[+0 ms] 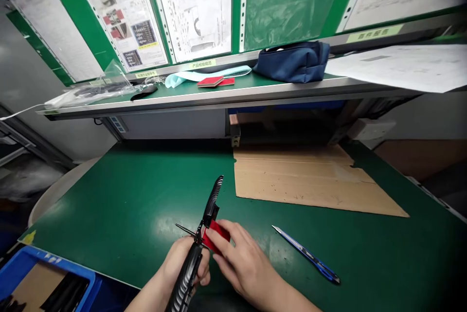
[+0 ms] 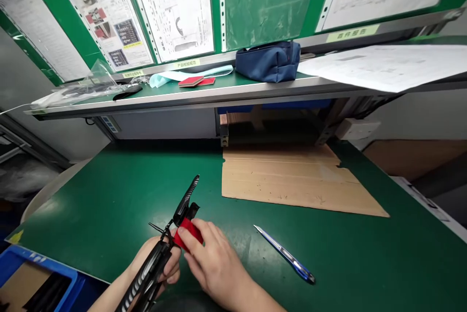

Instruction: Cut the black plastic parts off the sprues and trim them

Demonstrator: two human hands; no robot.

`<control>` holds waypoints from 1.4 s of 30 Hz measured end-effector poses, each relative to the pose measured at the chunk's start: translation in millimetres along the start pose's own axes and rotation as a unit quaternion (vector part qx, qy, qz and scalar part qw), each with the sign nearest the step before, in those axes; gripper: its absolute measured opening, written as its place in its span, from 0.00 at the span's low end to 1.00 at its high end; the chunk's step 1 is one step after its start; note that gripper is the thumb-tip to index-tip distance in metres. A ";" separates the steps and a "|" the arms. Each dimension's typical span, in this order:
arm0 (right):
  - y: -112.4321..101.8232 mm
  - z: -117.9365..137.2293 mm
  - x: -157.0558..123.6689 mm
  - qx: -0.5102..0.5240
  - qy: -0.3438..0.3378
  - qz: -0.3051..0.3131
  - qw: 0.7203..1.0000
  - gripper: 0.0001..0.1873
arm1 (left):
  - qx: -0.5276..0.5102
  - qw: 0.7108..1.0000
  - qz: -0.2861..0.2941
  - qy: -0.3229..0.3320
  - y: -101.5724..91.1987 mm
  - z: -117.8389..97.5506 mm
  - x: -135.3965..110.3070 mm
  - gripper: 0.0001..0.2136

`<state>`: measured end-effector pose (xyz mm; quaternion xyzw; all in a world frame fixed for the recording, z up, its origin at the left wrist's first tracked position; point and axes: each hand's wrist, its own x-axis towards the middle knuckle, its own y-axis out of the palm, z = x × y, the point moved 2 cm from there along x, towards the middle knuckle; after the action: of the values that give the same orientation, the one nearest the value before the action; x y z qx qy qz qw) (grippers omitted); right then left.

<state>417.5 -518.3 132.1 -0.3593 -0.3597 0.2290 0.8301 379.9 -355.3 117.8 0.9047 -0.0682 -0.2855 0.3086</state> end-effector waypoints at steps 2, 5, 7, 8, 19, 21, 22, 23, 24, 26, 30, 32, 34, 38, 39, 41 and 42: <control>-2.2 -1.0 1.8 -0.019 0.008 0.004 1.000 0.23 | -0.014 1.000 0.004 -0.006 -1.3 1.0 1.0 0.21; -5.3 -4.3 1.1 -0.026 0.022 0.004 0.999 0.23 | -0.052 0.999 0.010 -0.010 0.6 2.8 3.4 0.16; -6.0 -4.8 -0.1 -0.023 0.008 0.024 0.999 0.24 | -0.063 0.998 0.009 -0.007 3.9 3.1 4.9 0.12; -6.5 -5.5 -0.8 -0.024 0.016 0.024 0.999 0.23 | -0.064 0.998 0.007 -0.006 5.7 3.0 5.6 0.12; -6.3 -4.8 -5.3 -0.004 0.035 0.032 0.999 0.23 | -0.090 0.995 0.017 -0.024 4.7 6.9 9.7 0.10; -7.3 -3.3 -4.4 -0.009 0.045 0.026 0.999 0.23 | -0.085 0.996 0.009 -0.031 3.0 8.1 9.8 0.12; -7.7 -3.6 -3.8 -0.012 0.054 0.020 0.998 0.22 | -0.081 0.996 0.004 -0.032 2.2 8.4 9.6 0.13; -7.8 -4.6 -3.1 -0.012 0.052 0.020 0.998 0.22 | -0.076 0.997 0.003 -0.032 1.5 8.6 9.3 0.13; -7.2 -6.6 -2.5 -0.013 0.038 0.027 0.999 0.22 | -0.071 0.997 0.004 -0.032 1.0 8.6 8.9 0.13; -5.5 -15.5 -1.8 -0.017 0.026 0.039 0.999 0.22 | -0.070 0.997 0.013 -0.036 0.4 8.8 7.8 0.11; -6.0 -40.2 -4.6 0.089 0.186 -0.022 0.978 0.20 | -0.089 0.995 0.025 -0.048 0.7 10.7 6.7 0.11; -7.9 -38.2 -6.9 0.197 0.193 -0.017 0.961 0.22 | -0.091 0.994 0.032 -0.051 1.3 12.8 7.0 0.12; -12.5 -28.5 -8.3 0.278 0.161 0.005 0.947 0.22 | -0.088 0.995 0.016 -0.050 0.5 15.4 7.3 0.12; -25.5 -17.0 -8.7 0.365 0.130 0.060 0.920 0.21 | -0.090 0.995 -0.021 -0.042 -2.1 20.2 6.5 0.13; -28.0 -17.6 -8.4 0.371 0.136 0.065 0.916 0.21 | -0.093 0.995 -0.014 -0.043 -1.8 21.0 6.4 0.12; -31.1 -20.4 -7.6 0.366 0.164 0.040 0.915 0.22 | -0.090 0.995 0.004 -0.048 0.0 21.2 6.5 0.10; -31.5 -20.9 -7.4 0.362 0.176 0.020 0.915 0.22 | -0.083 0.995 0.006 -0.047 1.1 19.8 6.7 0.10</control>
<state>432.5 -552.1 142.8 -0.0756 -0.0923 0.2934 0.9485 374.4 -368.4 102.5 0.8610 -0.0643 -0.3306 0.3810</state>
